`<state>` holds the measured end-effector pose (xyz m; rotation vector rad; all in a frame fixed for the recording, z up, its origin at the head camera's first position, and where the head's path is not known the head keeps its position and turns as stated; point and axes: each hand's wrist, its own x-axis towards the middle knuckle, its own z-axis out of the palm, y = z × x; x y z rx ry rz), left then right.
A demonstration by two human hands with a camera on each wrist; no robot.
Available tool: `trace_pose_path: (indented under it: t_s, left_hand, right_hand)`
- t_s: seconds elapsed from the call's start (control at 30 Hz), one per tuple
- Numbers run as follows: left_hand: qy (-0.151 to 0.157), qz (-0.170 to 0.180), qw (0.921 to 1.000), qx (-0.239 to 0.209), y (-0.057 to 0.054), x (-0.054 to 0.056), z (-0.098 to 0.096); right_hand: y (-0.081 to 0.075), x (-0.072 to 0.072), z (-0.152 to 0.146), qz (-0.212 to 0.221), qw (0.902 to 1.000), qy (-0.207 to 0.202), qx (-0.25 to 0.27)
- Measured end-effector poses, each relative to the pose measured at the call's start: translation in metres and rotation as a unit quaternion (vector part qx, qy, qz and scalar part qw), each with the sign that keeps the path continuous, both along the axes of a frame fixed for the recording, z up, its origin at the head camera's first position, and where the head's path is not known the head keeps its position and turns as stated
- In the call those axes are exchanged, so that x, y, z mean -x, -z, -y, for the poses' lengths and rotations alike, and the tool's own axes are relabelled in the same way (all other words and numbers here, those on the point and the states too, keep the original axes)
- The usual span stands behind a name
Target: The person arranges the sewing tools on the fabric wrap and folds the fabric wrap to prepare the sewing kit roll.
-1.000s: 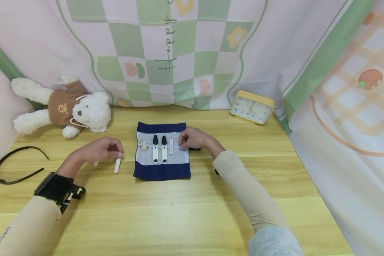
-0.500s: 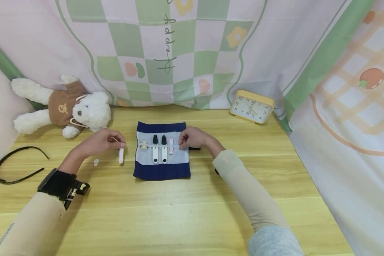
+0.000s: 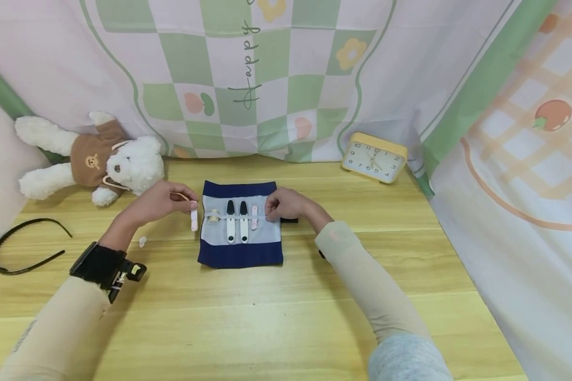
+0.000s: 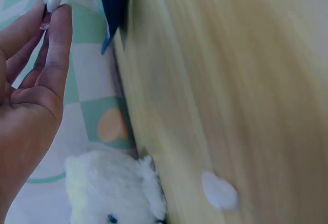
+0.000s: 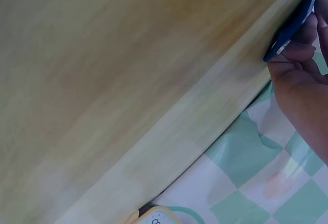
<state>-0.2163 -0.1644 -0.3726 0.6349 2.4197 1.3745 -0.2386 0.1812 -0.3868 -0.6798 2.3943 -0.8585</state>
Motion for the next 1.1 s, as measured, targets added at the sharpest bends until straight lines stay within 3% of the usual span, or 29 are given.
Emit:
trace_pose_path:
  t_s: [0.27,0.57,0.77,1.1]
  left_hand:
    - [0.003,-0.015,0.9999,0.001,-0.008,0.006,-0.023]
    - [-0.001,-0.032,0.9994,-0.011,-0.006,0.012,-0.047]
    - [-0.022,-0.02,0.9989,-0.036,-0.006,0.015,-0.061]
    - [-0.026,0.01,0.9969,-0.073,0.0,0.025,-0.082]
  right_hand:
    - [0.0,-0.002,0.001,0.001,0.9999,-0.007,0.011]
    - [0.0,-0.003,0.001,0.004,1.0,-0.003,0.003]
    - [-0.001,-0.003,0.001,0.011,0.9999,-0.003,0.002]
    - [-0.003,-0.002,0.0,0.016,0.9999,0.004,0.0]
